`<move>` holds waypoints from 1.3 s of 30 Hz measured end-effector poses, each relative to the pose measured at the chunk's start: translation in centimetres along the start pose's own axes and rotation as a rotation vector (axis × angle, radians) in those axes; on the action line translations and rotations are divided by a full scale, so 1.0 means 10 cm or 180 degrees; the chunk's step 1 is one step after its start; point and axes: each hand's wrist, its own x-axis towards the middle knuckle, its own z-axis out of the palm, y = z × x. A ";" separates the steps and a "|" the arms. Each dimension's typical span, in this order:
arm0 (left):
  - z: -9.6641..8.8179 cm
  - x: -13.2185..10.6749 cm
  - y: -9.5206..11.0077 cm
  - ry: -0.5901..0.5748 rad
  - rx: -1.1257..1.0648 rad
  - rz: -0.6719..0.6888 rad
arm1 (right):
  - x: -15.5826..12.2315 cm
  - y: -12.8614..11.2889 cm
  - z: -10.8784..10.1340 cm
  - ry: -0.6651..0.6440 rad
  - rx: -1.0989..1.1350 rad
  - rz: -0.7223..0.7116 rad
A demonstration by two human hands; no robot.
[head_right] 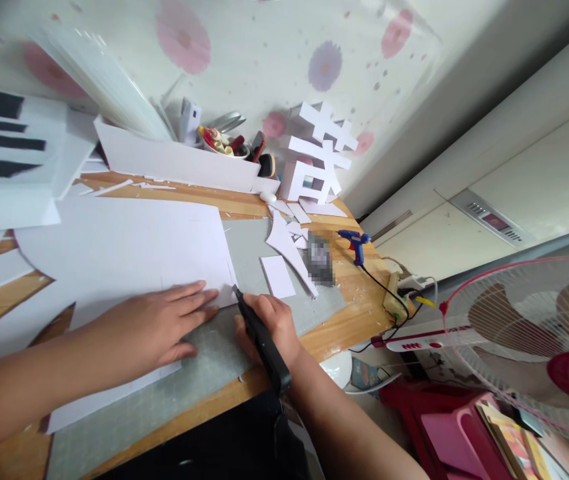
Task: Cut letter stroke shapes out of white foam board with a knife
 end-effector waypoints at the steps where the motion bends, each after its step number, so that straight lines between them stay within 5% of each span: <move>1: 0.00 0.00 0.00 0.0004 0.0020 0.0016 | -0.01 -0.01 -0.01 -0.0007 -0.0006 -0.0009; 13: 0.07 -0.04 -0.03 0.0255 -0.0123 0.0053 | -0.18 -0.10 -0.05 0.0074 -0.0052 -0.0047; 21: -0.01 -0.04 -0.01 0.0099 0.0018 0.0025 | -0.44 -0.14 -0.03 0.1010 -0.0252 0.0496; 29: -0.26 0.10 0.03 -0.0782 0.0562 -0.1723 | -0.36 -0.10 0.03 0.1255 -0.0065 0.0384; 33: -0.35 0.20 0.02 -0.1146 0.0769 -0.1598 | -0.32 -0.06 0.07 0.1431 0.0112 0.0294; 39: -0.37 0.28 0.00 -0.1210 0.1155 -0.0897 | -0.32 -0.01 0.10 0.1535 0.0450 0.0487</move>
